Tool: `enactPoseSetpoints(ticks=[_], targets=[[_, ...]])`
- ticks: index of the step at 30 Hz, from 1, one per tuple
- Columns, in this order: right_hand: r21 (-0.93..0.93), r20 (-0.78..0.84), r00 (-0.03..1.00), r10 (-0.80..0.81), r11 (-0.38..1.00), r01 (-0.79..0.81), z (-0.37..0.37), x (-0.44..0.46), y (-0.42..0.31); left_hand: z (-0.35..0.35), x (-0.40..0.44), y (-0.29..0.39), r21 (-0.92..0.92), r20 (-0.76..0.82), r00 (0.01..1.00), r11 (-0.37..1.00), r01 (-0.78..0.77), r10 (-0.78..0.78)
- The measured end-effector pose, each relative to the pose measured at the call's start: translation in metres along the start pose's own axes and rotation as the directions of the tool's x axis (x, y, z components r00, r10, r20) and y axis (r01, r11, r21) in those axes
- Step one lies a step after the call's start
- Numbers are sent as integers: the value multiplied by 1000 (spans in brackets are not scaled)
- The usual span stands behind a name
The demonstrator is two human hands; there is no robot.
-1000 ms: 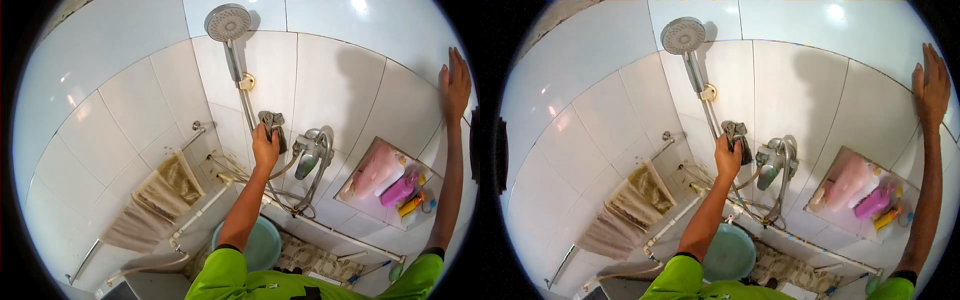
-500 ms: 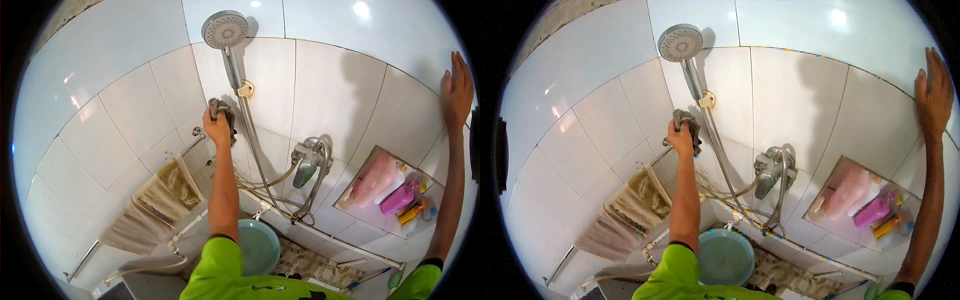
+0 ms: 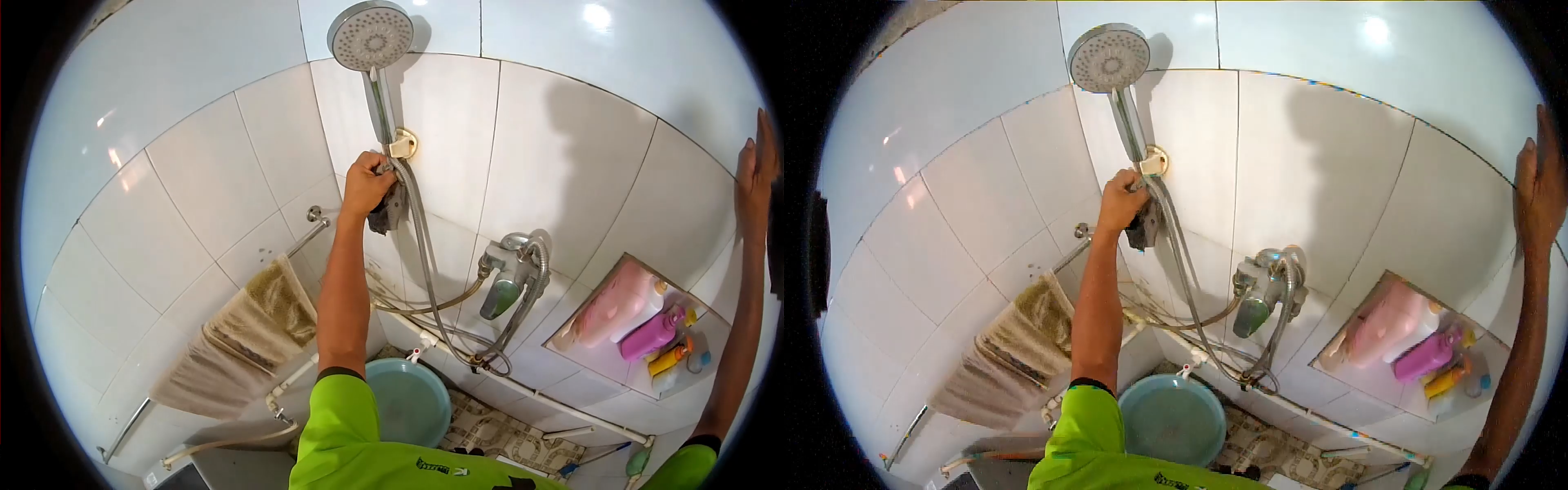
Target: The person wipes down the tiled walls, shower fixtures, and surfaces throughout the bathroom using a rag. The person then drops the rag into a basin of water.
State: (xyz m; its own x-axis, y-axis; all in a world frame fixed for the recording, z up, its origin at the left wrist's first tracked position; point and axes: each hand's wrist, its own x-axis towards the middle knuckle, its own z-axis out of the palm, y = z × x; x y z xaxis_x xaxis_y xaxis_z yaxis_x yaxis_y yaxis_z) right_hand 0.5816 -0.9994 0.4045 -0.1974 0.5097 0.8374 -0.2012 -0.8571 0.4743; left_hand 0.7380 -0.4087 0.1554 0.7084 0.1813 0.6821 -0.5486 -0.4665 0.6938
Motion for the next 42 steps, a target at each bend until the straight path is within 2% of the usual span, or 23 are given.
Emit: enactPoseSetpoints(ticks=[5,6,8,9,10,13,16,17,18,20,22,23,24,25,26,28,29,31,33,36,38,40,42], targets=[[-12,10,1000,-16,1000,16,14,-12,15,6,2,6,196,-198,980,978,75,-35],[-151,245,948,204,974,-171,30,-28,30,6,3,6,196,-196,980,978,76,-37],[-324,428,796,428,895,-306,25,-22,23,0,6,0,275,-309,951,958,85,5],[-146,258,943,210,973,-176,13,-14,16,-11,11,-2,308,-318,943,929,205,-102],[-1,34,999,-3,1000,3,3,-3,7,-19,10,-7,307,-319,942,930,202,-100],[11,10,1000,-1,1000,1,1,-1,4,-17,12,-21,115,-190,972,980,161,-137],[5,-10,1000,-24,1000,24,2,-2,2,5,1,-14,64,-141,990,998,17,-8],[5,-3,1000,-27,1000,27,13,-12,10,7,1,-5,149,-141,989,986,75,-54],[-163,233,951,200,973,-165,31,-31,26,7,3,-8,147,-138,989,986,80,-60],[-366,410,800,438,882,-296,47,-36,35,5,10,-6,121,-126,987,986,111,-96],[-394,447,770,454,873,-286,42,-30,37,0,4,-3,156,-163,986,986,57,-31],[-403,460,760,459,871,-282,31,-19,26,-5,6,-11,180,-209,969,969,168,-129],[-183,263,943,203,970,-158,14,-9,12,-9,7,-17,198,-261,940,941,274,-219],[-5,-19,999,-37,999,37,2,0,2,-12,4,-30,316,-353,912,890,328,-211],[-14,-32,999,-30,999,30,0,0,5,-14,-4,-22,315,-358,913,895,315,-195],[13,93,996,14,1000,-15,2,-7,13,-12,-23,-6,299,-575,816,912,282,-64],[-107,126,991,37,994,-24,7,-15,22,-7,-27,8,297,-577,815,917,265,-48],[-260,166,984,65,966,-20,9,-22,26,10,-39,48,-61,-745,663,983,-175,72],[-277,189,981,45,961,9,7,-19,22,19,-46,101,65,-640,714,946,-318,284],[-205,173,985,-2,978,38,7,-18,30,51,-19,135,192,-555,668,857,-478,496],[-182,165,986,-5,983,35,11,-19,35,73,-5,129,301,-381,762,849,-434,524],[-185,200,980,-7,982,45,10,-22,35,103,-2,107,390,-380,672,768,-507,636],[-79,127,991,38,996,-29,6,-19,20,105,-24,94,360,-314,764,815,-454,564]])
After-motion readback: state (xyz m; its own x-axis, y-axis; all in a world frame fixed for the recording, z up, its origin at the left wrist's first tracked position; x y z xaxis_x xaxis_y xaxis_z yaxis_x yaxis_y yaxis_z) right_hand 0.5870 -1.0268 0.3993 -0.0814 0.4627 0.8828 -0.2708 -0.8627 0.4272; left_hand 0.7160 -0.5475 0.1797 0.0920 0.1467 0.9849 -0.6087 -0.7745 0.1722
